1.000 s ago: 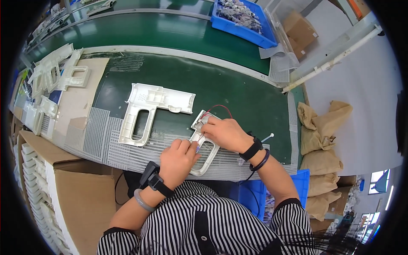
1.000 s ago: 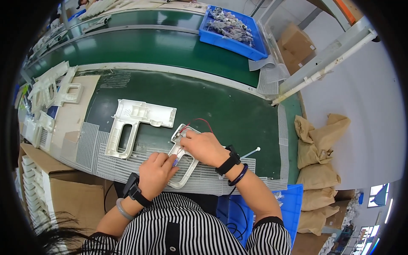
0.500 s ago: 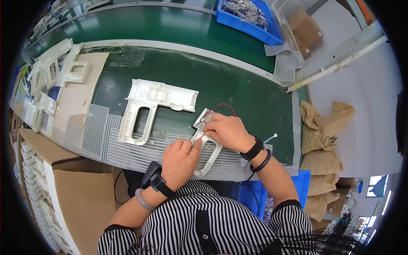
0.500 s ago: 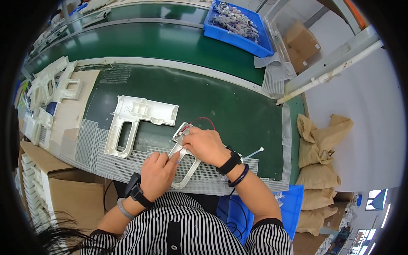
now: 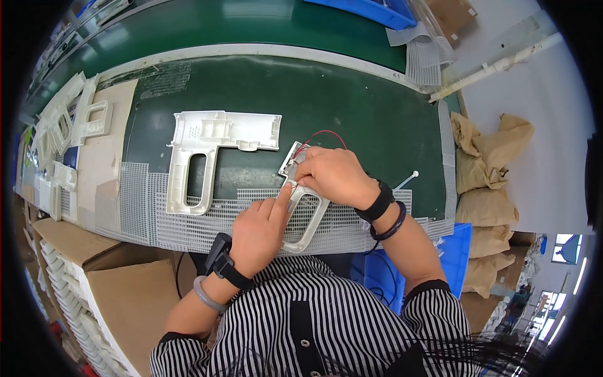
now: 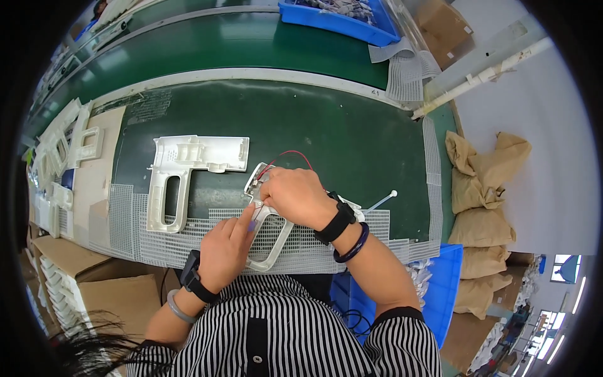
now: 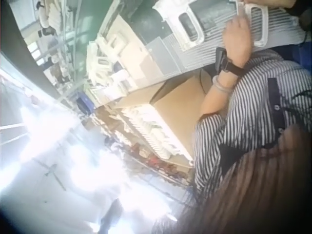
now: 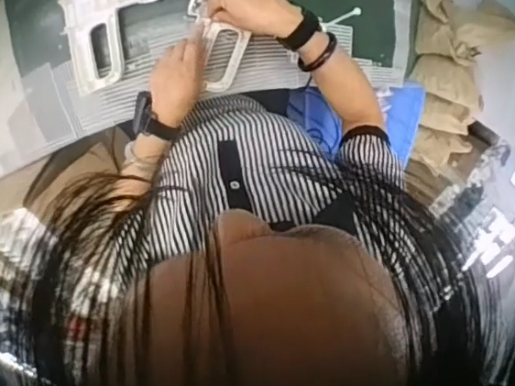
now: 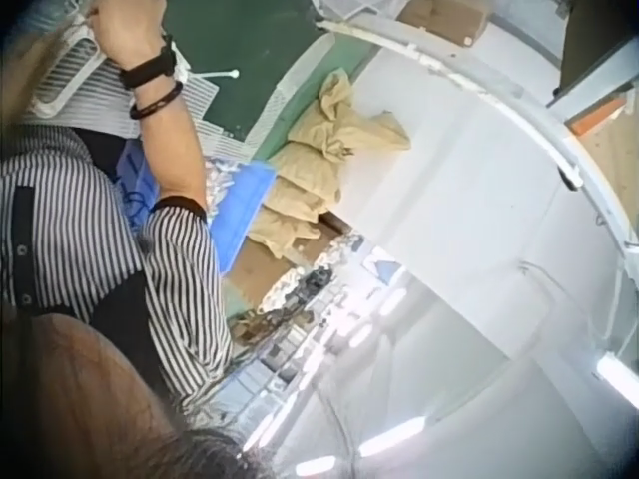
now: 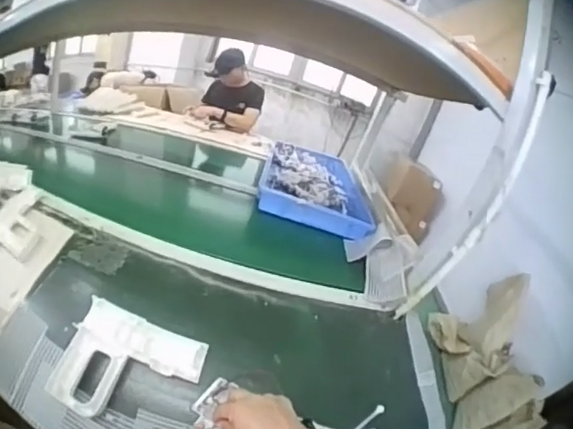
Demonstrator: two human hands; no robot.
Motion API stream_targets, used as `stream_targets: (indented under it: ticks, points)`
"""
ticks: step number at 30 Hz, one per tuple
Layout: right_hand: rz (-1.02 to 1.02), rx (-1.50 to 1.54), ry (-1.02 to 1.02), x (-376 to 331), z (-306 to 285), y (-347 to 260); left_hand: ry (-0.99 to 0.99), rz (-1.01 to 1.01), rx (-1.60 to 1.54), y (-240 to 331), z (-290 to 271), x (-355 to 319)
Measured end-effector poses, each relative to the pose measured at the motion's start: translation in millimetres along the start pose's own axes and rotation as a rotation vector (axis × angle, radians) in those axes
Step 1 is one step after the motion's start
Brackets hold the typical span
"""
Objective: The recorder is assembling internal and external components of a plastic toy gun on a factory production line.
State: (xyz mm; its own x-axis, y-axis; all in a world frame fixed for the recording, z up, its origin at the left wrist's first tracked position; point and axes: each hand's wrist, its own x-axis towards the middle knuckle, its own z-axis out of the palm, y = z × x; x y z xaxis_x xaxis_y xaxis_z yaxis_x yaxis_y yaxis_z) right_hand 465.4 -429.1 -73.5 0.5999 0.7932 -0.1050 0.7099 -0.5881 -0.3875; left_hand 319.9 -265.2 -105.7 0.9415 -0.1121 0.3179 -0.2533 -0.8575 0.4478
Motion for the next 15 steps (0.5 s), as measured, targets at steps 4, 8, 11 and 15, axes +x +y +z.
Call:
stream_targets:
  ticks: [4, 8, 11, 15]
  points:
    - [-0.001, -0.023, -0.013, 0, 0, 1, -0.087, 0.009, 0.079, 7, -3, 3]
    - [0.004, -0.051, -0.007, 3, 6, -2, -0.102, -0.104, 0.024, 12, -11, 7]
    - [0.011, -0.081, 0.05, 1, 10, -4, -0.122, -0.102, 0.024, 12, -12, 11]
    - [0.006, -0.093, 0.092, 0, 11, -1, -0.205, -0.139, -0.056, 11, -15, 16]
